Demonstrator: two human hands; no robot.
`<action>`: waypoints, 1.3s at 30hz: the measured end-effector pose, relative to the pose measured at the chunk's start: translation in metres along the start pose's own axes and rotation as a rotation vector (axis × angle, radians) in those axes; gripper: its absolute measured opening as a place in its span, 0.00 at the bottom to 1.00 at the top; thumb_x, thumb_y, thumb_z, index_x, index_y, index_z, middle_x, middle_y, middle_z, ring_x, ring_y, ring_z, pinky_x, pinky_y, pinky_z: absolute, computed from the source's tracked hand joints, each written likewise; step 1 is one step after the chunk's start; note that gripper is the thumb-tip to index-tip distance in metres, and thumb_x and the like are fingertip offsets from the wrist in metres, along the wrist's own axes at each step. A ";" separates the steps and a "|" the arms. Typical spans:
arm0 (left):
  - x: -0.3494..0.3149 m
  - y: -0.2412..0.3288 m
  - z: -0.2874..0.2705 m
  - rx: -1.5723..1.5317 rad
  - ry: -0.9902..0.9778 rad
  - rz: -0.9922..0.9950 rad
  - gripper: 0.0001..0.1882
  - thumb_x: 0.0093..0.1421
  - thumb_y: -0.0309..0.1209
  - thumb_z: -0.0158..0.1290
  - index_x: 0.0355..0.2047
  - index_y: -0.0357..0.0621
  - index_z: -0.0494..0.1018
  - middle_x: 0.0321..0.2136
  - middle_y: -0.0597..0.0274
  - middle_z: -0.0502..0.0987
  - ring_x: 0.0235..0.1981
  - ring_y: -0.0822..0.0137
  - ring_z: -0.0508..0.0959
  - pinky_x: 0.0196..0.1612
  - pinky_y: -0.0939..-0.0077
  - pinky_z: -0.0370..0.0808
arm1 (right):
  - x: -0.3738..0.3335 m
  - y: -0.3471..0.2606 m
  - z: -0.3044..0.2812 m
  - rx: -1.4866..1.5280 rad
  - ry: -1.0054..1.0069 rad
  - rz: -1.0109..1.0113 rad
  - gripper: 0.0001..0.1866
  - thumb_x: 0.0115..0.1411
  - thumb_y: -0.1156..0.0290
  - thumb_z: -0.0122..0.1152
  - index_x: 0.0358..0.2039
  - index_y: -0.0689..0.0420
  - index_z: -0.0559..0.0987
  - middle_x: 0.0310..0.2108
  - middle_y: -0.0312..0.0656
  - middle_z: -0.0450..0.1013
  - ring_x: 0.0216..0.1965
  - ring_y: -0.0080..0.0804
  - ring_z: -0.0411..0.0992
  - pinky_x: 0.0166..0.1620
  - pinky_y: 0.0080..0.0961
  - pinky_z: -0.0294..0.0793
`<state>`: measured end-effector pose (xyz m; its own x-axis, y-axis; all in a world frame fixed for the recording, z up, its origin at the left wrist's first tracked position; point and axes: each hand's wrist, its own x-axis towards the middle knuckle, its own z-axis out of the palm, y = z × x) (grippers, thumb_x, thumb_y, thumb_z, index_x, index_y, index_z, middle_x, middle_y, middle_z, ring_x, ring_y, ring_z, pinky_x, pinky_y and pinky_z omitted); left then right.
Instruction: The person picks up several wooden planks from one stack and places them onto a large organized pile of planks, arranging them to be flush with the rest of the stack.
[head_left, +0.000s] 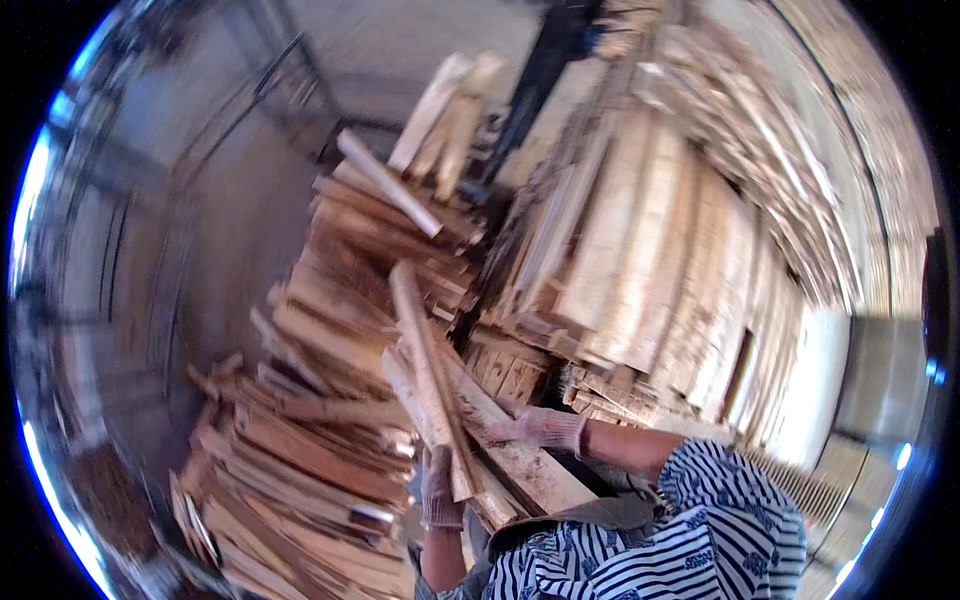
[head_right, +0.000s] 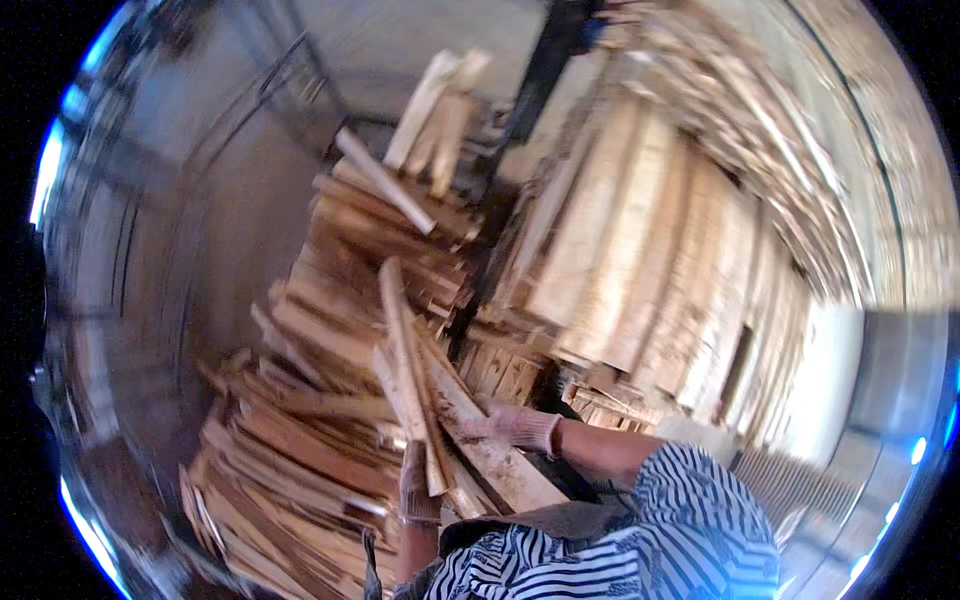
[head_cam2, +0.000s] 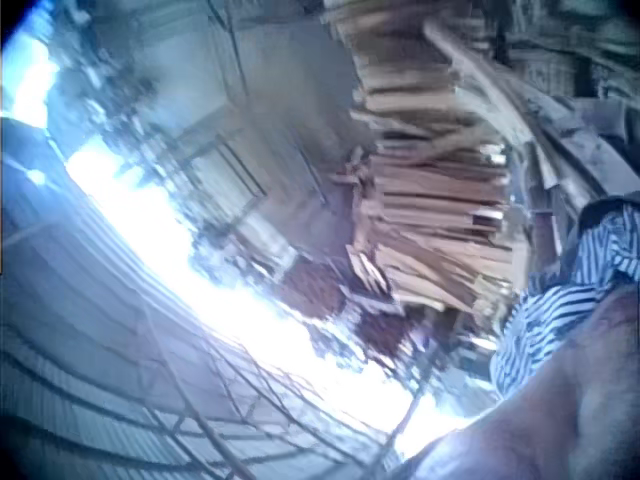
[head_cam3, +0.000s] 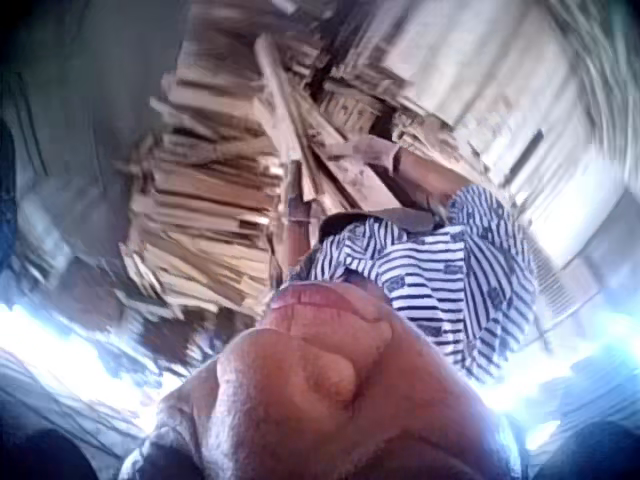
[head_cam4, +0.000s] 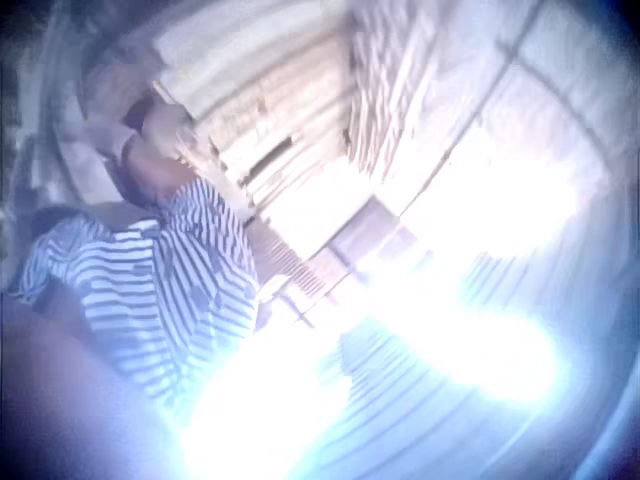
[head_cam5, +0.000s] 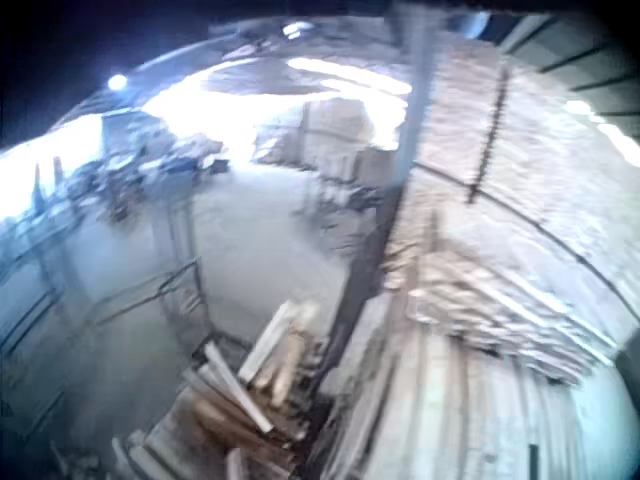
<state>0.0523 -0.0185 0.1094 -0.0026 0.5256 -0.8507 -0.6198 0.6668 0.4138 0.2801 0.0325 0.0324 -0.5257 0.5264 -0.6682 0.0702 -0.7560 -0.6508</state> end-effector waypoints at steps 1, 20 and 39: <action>0.001 0.002 0.002 -0.146 -0.029 0.012 0.26 0.71 0.45 0.53 0.63 0.43 0.70 0.53 0.59 0.77 0.52 0.63 0.77 0.57 0.67 0.75 | -0.017 -0.040 0.003 -0.036 -0.012 -0.046 0.58 0.60 0.45 0.70 0.73 0.72 0.48 0.69 0.61 0.60 0.69 0.42 0.59 0.69 0.30 0.60; -0.108 0.041 0.341 0.727 -0.792 1.297 0.60 0.57 0.49 0.62 0.78 0.46 0.35 0.72 0.42 0.51 0.67 0.46 0.62 0.68 0.51 0.65 | -0.362 -0.195 -0.079 -0.633 0.940 -1.185 0.55 0.61 0.60 0.70 0.77 0.59 0.44 0.62 0.65 0.64 0.63 0.62 0.66 0.63 0.43 0.68; -0.189 -0.047 0.460 1.045 -1.078 0.903 0.43 0.61 0.39 0.62 0.71 0.35 0.54 0.64 0.45 0.66 0.62 0.51 0.70 0.66 0.54 0.70 | -0.393 -0.134 -0.169 -0.253 1.098 -1.099 0.70 0.45 0.46 0.82 0.74 0.68 0.46 0.69 0.65 0.59 0.70 0.55 0.60 0.69 0.37 0.64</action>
<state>0.4429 0.0939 0.3997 0.7131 0.6869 0.1404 0.0037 -0.2039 0.9790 0.6205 -0.0071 0.3211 0.4270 0.8524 0.3019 0.2767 0.1948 -0.9410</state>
